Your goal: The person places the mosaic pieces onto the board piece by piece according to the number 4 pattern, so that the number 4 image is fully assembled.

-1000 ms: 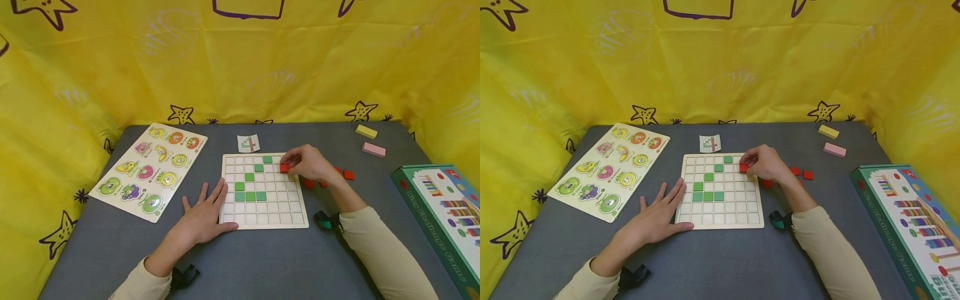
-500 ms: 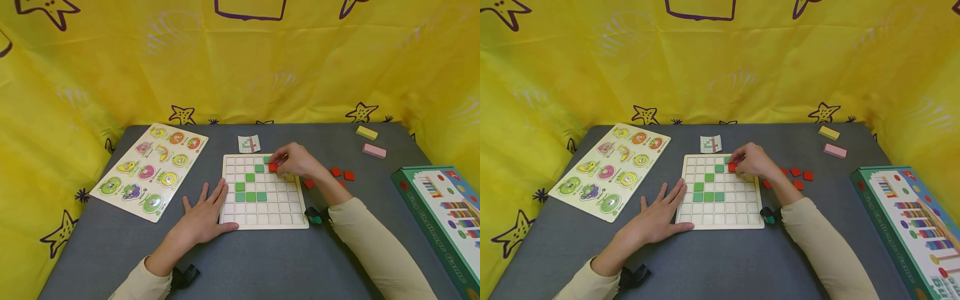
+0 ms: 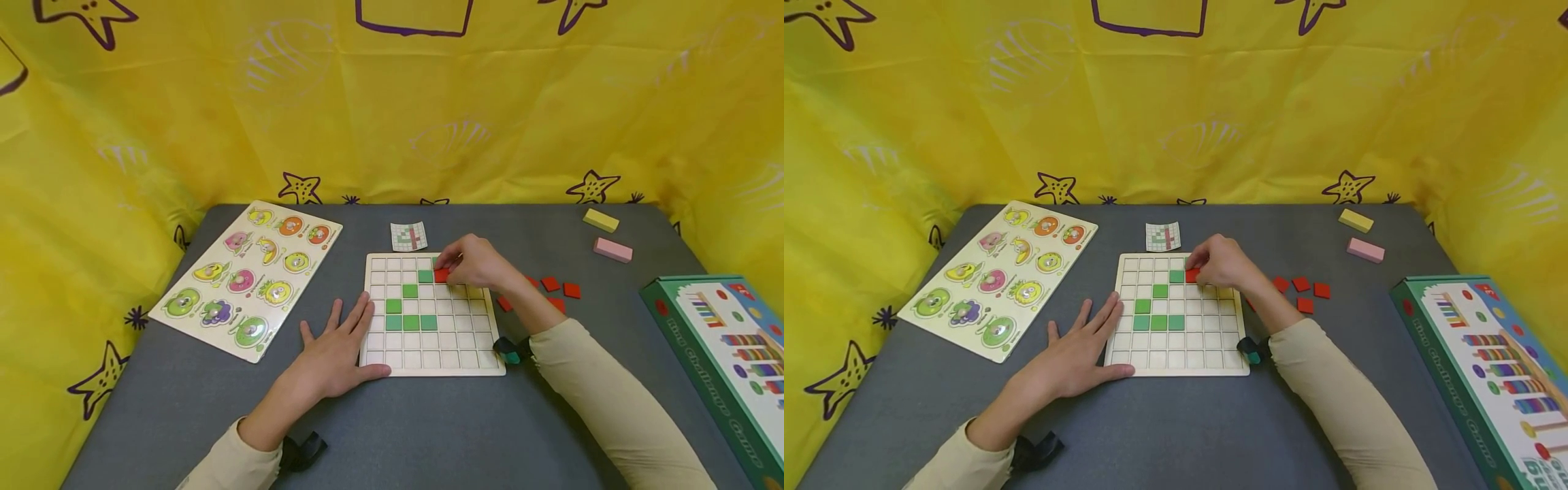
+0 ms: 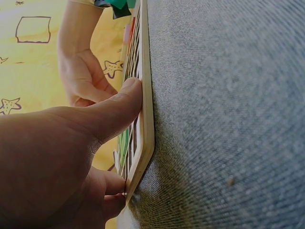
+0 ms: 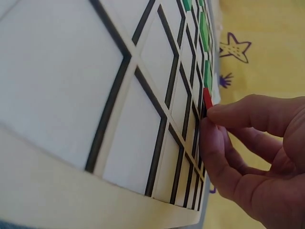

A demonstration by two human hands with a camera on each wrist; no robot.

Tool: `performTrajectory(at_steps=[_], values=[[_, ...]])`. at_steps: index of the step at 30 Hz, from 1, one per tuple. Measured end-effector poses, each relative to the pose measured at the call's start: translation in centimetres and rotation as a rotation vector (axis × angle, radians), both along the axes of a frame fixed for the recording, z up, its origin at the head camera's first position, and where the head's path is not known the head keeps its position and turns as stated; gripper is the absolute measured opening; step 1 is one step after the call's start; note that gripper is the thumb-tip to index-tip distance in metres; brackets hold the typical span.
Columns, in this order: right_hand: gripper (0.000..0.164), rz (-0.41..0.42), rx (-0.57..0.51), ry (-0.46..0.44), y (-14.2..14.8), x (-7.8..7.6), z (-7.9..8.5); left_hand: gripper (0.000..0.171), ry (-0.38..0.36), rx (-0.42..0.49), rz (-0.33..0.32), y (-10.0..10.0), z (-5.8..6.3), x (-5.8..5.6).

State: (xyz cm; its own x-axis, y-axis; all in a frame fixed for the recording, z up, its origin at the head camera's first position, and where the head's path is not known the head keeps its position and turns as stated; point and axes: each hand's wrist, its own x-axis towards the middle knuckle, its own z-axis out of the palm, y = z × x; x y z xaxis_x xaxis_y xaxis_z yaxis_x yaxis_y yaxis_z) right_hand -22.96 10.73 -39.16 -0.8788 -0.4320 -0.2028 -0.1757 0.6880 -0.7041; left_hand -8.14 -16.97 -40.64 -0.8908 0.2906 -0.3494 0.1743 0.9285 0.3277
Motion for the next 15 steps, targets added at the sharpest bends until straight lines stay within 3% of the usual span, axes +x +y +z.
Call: performTrajectory(at_steps=[15], values=[[0.031, 0.009, 0.044, 0.023, -0.39, 0.03, -0.02, 0.109, 0.006, 0.019, -0.004, 0.02, -0.12, 0.05]])
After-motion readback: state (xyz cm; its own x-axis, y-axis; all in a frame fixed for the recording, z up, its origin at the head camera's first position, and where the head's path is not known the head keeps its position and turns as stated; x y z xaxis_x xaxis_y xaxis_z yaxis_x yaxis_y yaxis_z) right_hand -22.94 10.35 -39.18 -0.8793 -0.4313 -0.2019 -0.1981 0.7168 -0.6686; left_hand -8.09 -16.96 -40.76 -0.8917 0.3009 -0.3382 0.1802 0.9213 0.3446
